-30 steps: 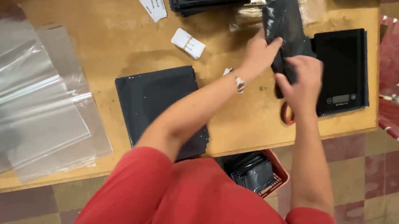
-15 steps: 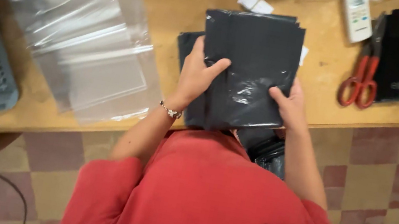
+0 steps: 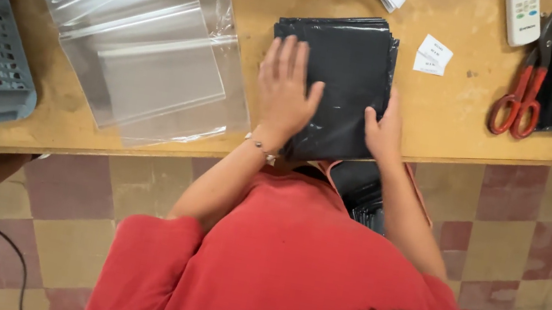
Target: The person repeatedly places black rectangular items into clear plastic bags, seals them, and affixes small white labels. The person then stacks the packaged items and places them into a gray basket. The process is repeated multiple times throughout the clip.
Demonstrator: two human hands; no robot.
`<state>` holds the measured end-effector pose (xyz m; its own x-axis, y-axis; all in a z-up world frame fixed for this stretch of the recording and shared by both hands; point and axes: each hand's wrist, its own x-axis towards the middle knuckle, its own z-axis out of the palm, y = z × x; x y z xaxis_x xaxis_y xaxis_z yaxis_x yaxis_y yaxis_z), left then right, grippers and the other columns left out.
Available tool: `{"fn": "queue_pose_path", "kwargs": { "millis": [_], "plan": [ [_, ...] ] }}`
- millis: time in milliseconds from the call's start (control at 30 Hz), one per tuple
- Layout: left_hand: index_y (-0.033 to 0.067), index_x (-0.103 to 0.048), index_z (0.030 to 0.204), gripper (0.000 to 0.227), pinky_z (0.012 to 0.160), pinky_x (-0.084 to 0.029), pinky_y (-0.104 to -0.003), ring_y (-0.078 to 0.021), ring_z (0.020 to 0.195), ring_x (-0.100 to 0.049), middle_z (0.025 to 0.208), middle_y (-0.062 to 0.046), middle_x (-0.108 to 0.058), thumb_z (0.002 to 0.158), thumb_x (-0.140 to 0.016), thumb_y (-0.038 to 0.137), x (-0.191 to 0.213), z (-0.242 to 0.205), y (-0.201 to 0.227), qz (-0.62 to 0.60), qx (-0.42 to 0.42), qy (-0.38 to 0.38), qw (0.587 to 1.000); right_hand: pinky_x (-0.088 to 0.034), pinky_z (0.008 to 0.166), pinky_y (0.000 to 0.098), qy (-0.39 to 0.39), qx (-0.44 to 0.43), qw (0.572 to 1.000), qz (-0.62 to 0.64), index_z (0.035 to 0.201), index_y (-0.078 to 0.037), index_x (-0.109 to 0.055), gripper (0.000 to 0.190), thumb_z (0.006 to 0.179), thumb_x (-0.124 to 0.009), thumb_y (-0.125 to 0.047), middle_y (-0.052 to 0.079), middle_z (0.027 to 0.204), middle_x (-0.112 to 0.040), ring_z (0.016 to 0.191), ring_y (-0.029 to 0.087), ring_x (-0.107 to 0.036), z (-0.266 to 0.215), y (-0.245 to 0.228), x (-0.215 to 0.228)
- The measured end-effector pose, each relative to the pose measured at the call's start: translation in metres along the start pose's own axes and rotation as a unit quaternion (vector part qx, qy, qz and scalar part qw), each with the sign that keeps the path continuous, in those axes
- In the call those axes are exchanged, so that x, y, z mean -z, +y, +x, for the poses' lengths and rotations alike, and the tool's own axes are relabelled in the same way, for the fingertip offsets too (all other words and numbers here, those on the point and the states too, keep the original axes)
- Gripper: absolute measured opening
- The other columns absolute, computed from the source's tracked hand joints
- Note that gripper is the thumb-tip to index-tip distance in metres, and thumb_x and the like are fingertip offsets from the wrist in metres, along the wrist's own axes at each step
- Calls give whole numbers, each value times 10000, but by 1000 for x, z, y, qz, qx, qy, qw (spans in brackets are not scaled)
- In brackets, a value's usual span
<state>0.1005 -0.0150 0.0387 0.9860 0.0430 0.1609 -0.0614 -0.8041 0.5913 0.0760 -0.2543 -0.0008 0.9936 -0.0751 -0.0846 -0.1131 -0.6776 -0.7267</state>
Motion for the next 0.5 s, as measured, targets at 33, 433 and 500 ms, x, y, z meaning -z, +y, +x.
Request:
{"fn": "queue_pose_path", "kwargs": {
  "millis": [33, 433, 500],
  "plan": [
    [141, -438, 1570, 766, 1165, -285, -703, -416, 1565, -158, 1683, -130, -278, 930, -712, 461, 5, 3, 17, 85, -36, -36, 995, -434, 1086, 627, 66, 27, 988, -135, 1613, -59, -298, 808, 952, -754, -149, 359, 1410, -484, 1300, 567, -502, -3, -12, -1],
    [197, -494, 1521, 712, 1022, -177, -893, -466, 1554, -111, 1683, -71, -300, 918, -611, 556, -53, 22, 10, 159, -86, -78, 981, -423, 980, 369, -6, 241, 957, -164, 1209, -259, -723, 390, 935, -702, -535, -60, 1170, -636, 1133, 201, -572, 41, 9, -7],
    [244, -559, 1378, 614, 999, -312, -774, -387, 1427, -305, 1426, -14, -456, 845, -669, 529, -62, 49, 5, 171, -96, -14, 980, -441, 955, 364, 37, 254, 955, -147, 1148, -262, -730, 294, 920, -738, -447, -69, 1103, -645, 1082, 199, -595, 84, 6, 5]
  ]
}}
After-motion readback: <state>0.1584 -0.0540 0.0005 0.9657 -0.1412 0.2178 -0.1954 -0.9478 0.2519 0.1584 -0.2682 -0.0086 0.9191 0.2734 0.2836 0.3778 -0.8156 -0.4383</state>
